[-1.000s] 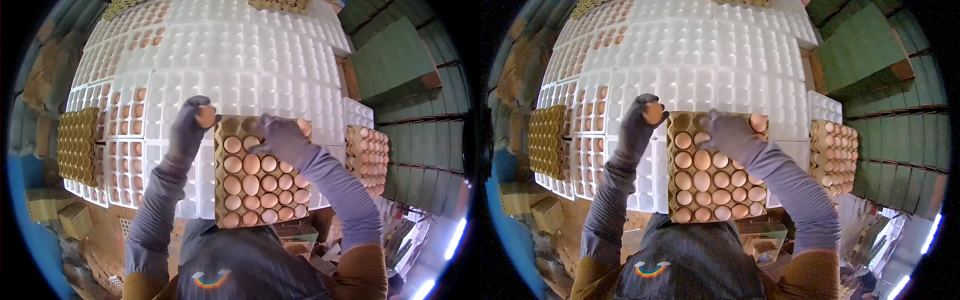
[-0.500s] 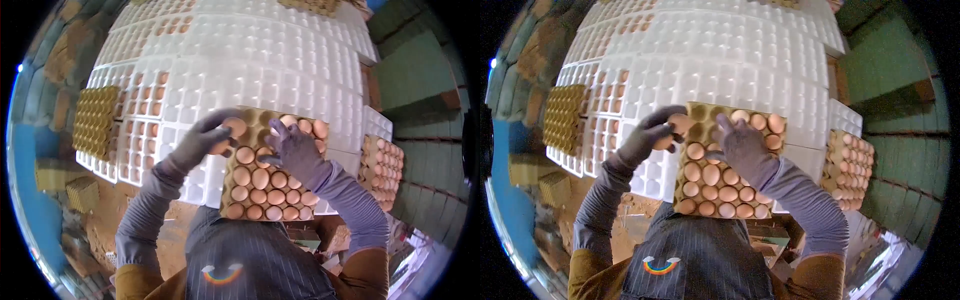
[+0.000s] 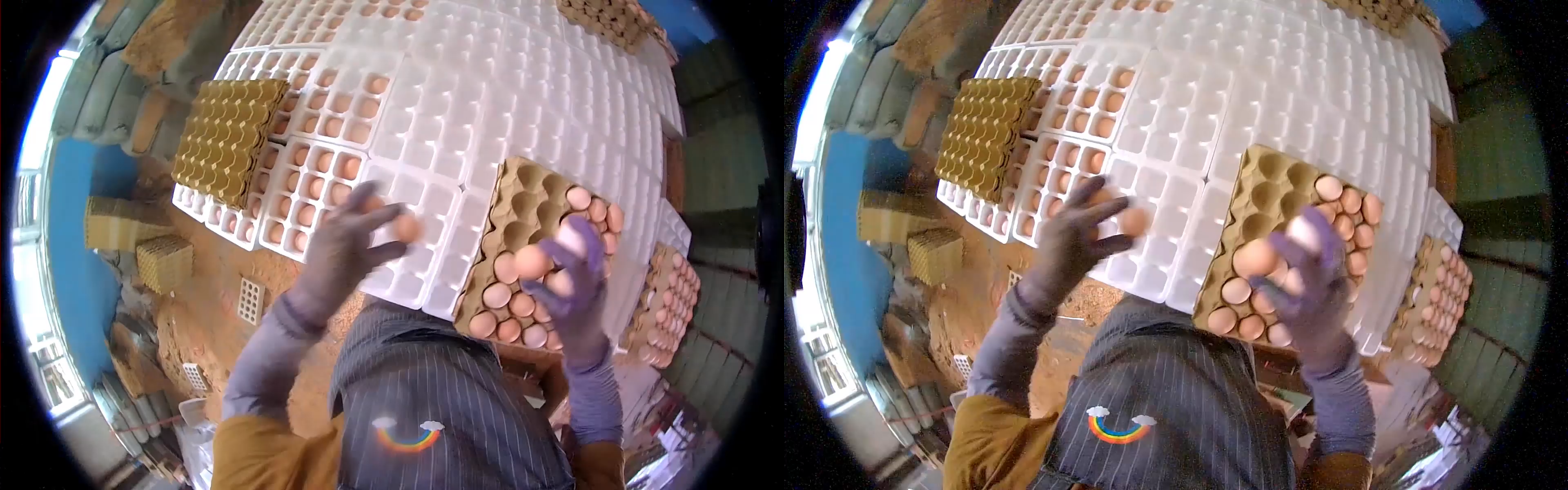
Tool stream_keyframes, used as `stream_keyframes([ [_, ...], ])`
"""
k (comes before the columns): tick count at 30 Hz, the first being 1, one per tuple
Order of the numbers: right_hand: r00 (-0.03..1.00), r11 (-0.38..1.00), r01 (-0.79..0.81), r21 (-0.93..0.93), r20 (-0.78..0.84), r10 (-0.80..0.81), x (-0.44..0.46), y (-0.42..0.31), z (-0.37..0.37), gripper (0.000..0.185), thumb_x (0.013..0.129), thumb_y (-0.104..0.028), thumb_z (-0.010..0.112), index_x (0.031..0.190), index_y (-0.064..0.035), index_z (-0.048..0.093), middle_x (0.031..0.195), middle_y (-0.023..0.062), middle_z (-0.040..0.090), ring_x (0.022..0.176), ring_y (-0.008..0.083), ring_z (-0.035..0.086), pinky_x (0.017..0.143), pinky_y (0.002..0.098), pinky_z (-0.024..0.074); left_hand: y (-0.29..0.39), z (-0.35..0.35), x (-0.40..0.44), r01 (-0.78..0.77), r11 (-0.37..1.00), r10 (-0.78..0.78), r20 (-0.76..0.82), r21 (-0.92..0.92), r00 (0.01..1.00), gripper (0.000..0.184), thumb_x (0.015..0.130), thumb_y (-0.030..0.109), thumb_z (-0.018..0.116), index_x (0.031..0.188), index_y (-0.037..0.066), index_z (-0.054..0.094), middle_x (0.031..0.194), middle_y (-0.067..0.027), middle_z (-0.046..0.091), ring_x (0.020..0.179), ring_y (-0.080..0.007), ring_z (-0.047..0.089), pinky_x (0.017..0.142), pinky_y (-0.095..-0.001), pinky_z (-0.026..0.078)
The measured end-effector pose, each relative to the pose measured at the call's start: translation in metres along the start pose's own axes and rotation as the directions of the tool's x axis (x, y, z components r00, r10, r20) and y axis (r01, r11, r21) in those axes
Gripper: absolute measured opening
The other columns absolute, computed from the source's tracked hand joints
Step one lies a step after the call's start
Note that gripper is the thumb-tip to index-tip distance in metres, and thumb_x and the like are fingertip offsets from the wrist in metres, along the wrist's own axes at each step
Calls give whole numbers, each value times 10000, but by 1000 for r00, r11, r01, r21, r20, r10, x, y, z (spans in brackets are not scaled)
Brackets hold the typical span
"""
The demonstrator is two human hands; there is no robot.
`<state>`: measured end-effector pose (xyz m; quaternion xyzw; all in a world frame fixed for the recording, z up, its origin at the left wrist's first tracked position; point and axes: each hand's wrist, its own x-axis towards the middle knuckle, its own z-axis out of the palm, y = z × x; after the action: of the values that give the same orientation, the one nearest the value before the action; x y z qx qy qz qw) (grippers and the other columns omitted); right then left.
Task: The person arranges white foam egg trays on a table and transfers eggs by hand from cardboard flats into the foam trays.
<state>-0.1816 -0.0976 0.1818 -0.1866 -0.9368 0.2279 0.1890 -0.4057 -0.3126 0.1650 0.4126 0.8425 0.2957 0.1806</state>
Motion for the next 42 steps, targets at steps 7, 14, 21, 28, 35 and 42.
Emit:
stream_keyframes([
  [7,942,996,67,-61,332,-43,-47,-96,143,491,704,-157,775,1151,-115,576,1302,146,482,1052,349,549,868,413,530,-108,12,-93,-57,937,5,148,346,989,556,690,317,831,1192,151,658,1371,-174,481,1058,-330,599,873,-414,526],
  [14,927,999,-33,33,376,18,-45,-130,177,307,851,-203,684,1113,-86,575,1275,150,509,934,368,638,856,419,547,-118,24,-54,-178,973,146,209,144,967,462,804,288,726,1226,139,609,1321,-176,512,1013,-349,627,822,-422,544],
  [21,920,863,-381,332,42,390,-31,-97,207,275,888,-188,652,1104,-40,569,1283,167,515,1034,333,616,915,377,514,-102,25,-14,-94,948,154,181,-304,971,477,806,101,692,1264,47,570,1261,-200,551,1149,-343,564,957,-389,474],
  [28,963,963,-234,131,-106,249,-42,-105,158,275,844,-40,609,1111,-32,544,1263,174,532,1236,359,488,1075,473,365,-114,110,-8,-446,895,444,52,16,894,538,883,107,555,1394,-3,427,1421,-192,454,1347,-416,371,1139,-574,202],
  [35,978,950,-136,-281,114,174,-50,17,35,500,831,-243,685,1293,-103,554,1243,145,556,1293,343,387,1083,485,331,17,97,24,-627,773,634,84,-97,769,500,824,224,694,1286,91,555,1219,-111,604,1258,-371,462,1105,-534,296],
  [42,945,871,-299,389,-4,326,-52,38,13,442,799,-144,716,1227,-133,607,1154,117,540,1096,283,559,939,379,476,56,130,36,-675,736,645,245,54,723,454,835,202,623,1274,107,560,1177,-89,618,1207,-294,516,1134,-471,312],
])
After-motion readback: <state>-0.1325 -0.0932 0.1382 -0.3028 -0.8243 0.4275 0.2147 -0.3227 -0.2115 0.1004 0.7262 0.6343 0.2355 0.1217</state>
